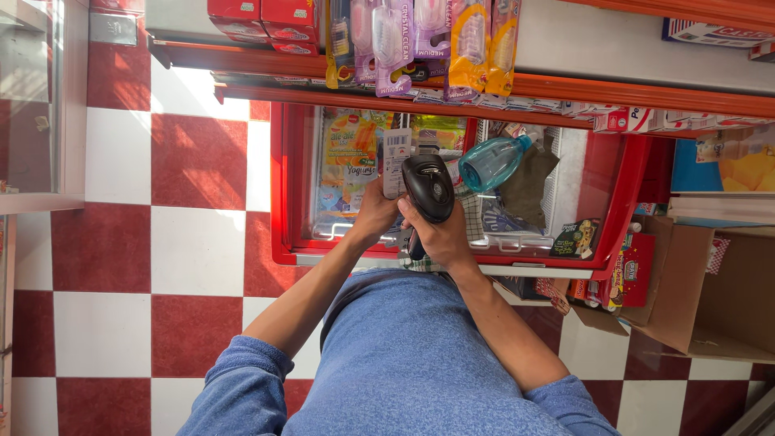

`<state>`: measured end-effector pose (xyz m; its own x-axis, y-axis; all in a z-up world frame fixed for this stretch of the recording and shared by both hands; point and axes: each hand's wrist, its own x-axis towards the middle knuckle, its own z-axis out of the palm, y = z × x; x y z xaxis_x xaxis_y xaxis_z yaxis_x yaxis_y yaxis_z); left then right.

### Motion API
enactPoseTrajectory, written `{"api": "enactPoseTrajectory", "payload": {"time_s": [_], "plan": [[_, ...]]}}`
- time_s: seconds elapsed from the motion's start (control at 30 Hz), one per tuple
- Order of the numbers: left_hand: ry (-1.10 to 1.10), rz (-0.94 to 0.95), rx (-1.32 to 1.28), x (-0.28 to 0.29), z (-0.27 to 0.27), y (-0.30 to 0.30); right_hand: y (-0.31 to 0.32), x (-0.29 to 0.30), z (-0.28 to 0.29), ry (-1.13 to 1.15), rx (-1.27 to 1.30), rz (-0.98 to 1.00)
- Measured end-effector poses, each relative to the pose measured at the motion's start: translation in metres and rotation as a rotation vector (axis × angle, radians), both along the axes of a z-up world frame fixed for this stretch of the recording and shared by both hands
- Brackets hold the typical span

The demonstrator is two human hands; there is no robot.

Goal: The person scans several items using a handheld barcode scanner and then places bags of snacks onto a retail shelf.

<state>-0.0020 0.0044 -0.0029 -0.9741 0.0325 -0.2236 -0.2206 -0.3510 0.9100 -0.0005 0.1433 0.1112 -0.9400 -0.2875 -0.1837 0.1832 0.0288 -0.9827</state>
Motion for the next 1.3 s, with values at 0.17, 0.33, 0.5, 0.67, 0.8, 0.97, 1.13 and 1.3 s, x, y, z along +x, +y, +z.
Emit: {"api": "enactPoseTrajectory", "payload": {"time_s": [0.17, 0.33, 0.5, 0.67, 0.8, 0.97, 1.13, 1.3], "plan": [[-0.046, -0.038, 0.069, 0.003, 0.005, 0.004, -0.005, -0.002, 0.001, 0.053, 0.041, 0.054], [-0.043, -0.018, 0.061, 0.005, 0.003, 0.006, -0.005, -0.002, -0.006, 0.047, 0.076, 0.044], [-0.044, -0.047, 0.093, 0.008, 0.002, 0.006, -0.001, 0.000, -0.012, -0.010, 0.012, -0.008], [0.075, 0.047, -0.171, 0.005, 0.007, 0.001, 0.013, -0.002, -0.025, 0.037, -0.029, -0.168], [-0.068, 0.049, -0.075, 0.005, 0.016, -0.003, 0.025, -0.005, -0.041, 0.058, -0.002, -0.238], [0.004, -0.021, 0.105, 0.005, 0.013, 0.005, 0.024, -0.003, -0.045, 0.084, -0.087, -0.188], [0.078, -0.015, -0.036, 0.004, 0.011, 0.019, 0.026, -0.009, -0.032, 0.190, 0.072, -0.252], [0.045, -0.045, -0.040, 0.003, 0.021, 0.028, 0.023, -0.005, -0.035, 0.365, 0.283, -0.221]]}}
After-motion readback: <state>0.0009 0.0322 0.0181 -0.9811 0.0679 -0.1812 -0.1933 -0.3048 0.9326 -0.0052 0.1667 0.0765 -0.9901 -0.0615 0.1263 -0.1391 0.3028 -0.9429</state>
